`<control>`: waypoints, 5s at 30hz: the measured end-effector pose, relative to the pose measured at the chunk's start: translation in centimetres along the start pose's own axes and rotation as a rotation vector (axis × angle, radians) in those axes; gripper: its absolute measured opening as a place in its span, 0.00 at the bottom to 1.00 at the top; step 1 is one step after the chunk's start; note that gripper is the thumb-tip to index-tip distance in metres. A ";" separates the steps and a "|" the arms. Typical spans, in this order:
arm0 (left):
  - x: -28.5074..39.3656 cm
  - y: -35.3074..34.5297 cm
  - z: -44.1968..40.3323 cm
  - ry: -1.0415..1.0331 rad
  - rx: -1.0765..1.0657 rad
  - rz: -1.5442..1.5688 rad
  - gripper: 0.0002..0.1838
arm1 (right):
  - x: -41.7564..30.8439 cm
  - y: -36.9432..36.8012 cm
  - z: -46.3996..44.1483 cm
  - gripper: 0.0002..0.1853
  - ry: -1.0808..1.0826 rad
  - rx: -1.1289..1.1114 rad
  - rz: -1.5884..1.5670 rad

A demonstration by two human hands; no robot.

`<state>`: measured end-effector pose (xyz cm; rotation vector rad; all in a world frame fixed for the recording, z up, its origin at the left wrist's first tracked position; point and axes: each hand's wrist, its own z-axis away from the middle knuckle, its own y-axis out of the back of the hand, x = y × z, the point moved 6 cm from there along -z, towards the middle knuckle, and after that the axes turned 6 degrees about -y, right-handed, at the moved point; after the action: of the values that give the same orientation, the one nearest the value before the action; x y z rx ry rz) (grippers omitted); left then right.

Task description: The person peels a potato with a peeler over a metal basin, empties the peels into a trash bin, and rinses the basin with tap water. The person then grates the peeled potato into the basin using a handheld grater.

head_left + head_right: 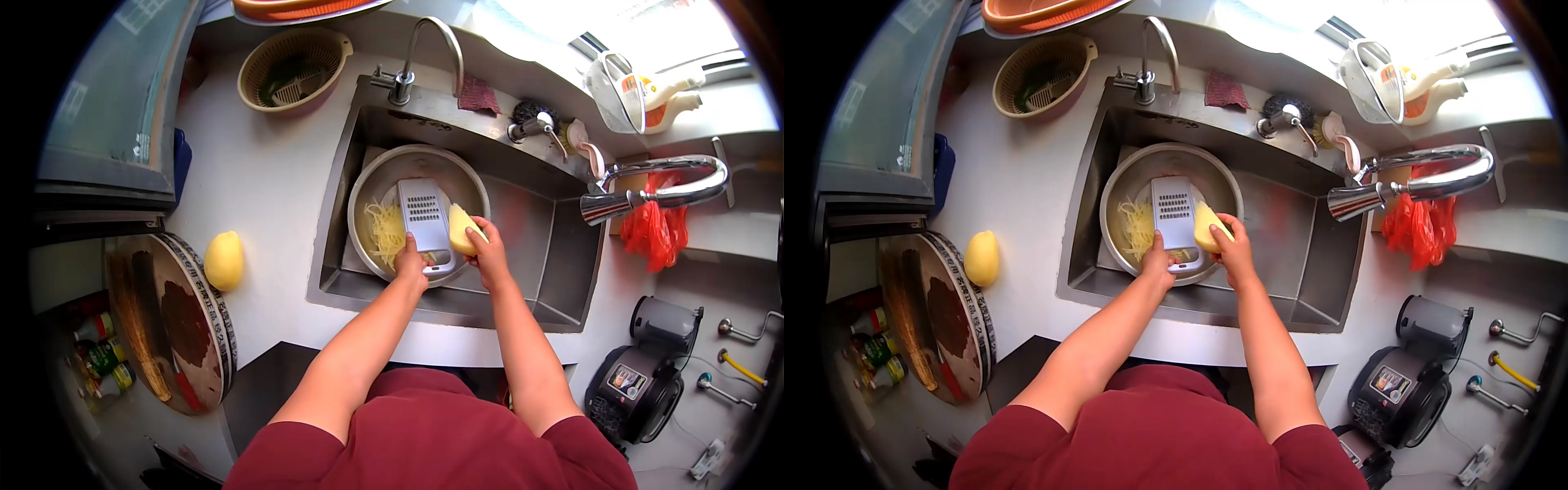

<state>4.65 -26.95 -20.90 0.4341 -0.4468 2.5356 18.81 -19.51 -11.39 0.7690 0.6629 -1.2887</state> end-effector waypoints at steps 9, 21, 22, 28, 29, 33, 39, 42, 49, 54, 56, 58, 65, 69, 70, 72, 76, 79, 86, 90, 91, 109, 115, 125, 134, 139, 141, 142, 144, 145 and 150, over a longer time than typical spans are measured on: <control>0.1 0.0 0.0 0.044 0.003 -0.061 0.24 | -5.1 -7.6 3.1 0.15 0.376 0.233 1.169; 0.5 0.6 0.7 0.018 0.052 -0.107 0.25 | -4.7 -12.0 -14.0 0.14 0.374 0.465 1.194; 0.5 0.6 0.4 -0.006 0.031 -0.082 0.25 | -5.3 -11.5 -12.6 0.13 0.430 0.439 1.176; 1.1 0.4 0.8 0.012 0.050 -0.003 0.25 | -7.2 -9.5 1.3 0.12 0.463 0.226 1.241; 0.7 0.5 0.4 -0.011 0.082 0.003 0.25 | -5.6 -9.3 2.2 0.12 0.388 0.202 1.310; -1.6 0.8 0.5 0.011 0.127 -0.082 0.25 | -0.8 -8.8 -2.5 0.14 0.354 0.381 1.227; 0.0 0.7 1.7 0.036 0.071 -0.196 0.27 | -2.3 -10.3 -13.6 0.14 0.330 0.469 1.248; 0.4 1.0 1.3 0.028 0.053 -0.165 0.27 | -6.3 -9.8 -9.2 0.15 0.458 0.422 1.190; 1.1 0.4 0.9 -0.010 0.083 -0.078 0.23 | -2.0 -8.2 3.0 0.13 0.309 0.235 1.252; -0.5 0.9 0.9 0.012 0.115 -0.221 0.23 | -0.4 -9.4 -7.4 0.13 0.221 0.388 1.301; -0.4 1.0 1.4 0.022 0.059 -0.200 0.24 | -1.0 -10.1 -11.9 0.13 0.214 0.416 1.299; 0.3 0.7 1.1 0.018 0.019 -0.185 0.25 | -2.3 -9.7 -13.8 0.13 0.252 0.413 1.279; 1.2 0.3 1.5 0.023 0.051 -0.066 0.25 | -6.2 -8.4 0.6 0.12 0.448 0.234 1.248; -0.3 0.6 0.4 -0.001 0.064 -0.044 0.24 | -1.4 -9.0 1.8 0.12 0.282 0.234 1.307; -1.0 0.9 0.1 -0.029 0.075 -0.112 0.24 | -0.3 -8.7 -0.8 0.13 0.260 0.276 1.312; -1.7 1.4 0.0 -0.031 0.073 -0.229 0.24 | 0.3 -9.2 -6.1 0.14 0.219 0.333 1.315; -0.3 1.0 1.6 0.047 0.045 -0.277 0.24 | -0.9 -9.3 -14.0 0.14 0.230 0.387 1.338; 0.9 1.2 1.4 0.021 0.048 -0.221 0.24 | -4.6 -9.5 -11.0 0.14 0.399 0.403 1.305; -0.2 0.9 0.6 -0.013 0.078 -0.064 0.25 | -1.7 -9.3 2.4 0.12 0.273 0.189 1.357; -0.1 1.3 1.3 0.003 0.141 -0.257 0.25 | 0.5 -9.6 -5.6 0.12 0.223 0.333 1.303; 0.6 1.0 0.9 -0.003 0.101 -0.279 0.25 | 0.2 -10.2 -7.6 0.12 0.237 0.346 1.299; -0.5 0.9 2.0 0.021 0.055 -0.179 0.24 | 1.0 -8.4 -3.3 0.14 0.151 0.280 1.400; -0.4 0.9 0.8 -0.038 0.018 -0.289 0.25 | 0.0 -8.8 -14.8 0.16 0.166 0.353 1.388; 0.2 0.2 1.0 0.021 -0.005 -0.036 0.25 | -3.5 -8.4 3.0 0.14 0.405 0.291 1.317; 0.5 0.4 1.0 -0.053 0.045 -0.273 0.24 | 0.1 -10.7 -11.6 0.14 0.226 0.427 1.352; -0.4 1.2 0.8 -0.018 0.015 -0.264 0.26 | 0.3 -7.5 -17.7 0.18 0.159 0.204 0.660; 0.3 0.9 0.5 -0.017 0.018 -0.246 0.26 | -1.5 -7.3 -14.5 0.23 -0.121 0.025 0.056; -0.3 0.8 0.1 -0.020 0.002 -0.190 0.26 | -1.5 -7.3 -12.7 0.24 -0.207 -0.101 -0.182; -0.3 0.8 0.2 0.000 -0.004 -0.182 0.26 | -2.8 -7.6 -9.2 0.27 -0.270 -0.334 -0.508; -0.4 0.8 0.2 0.011 -0.002 -0.175 0.26 | -3.7 -7.7 -7.5 0.28 -0.259 -0.443 -0.591; -0.2 0.6 0.4 0.020 0.005 -0.216 0.26 | -2.2 -5.7 -4.3 0.22 -0.287 -0.266 -0.536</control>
<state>4.51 -27.68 -20.77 0.4340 -0.3651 2.3304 12.79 -15.41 -12.92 0.1783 0.8150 -1.7112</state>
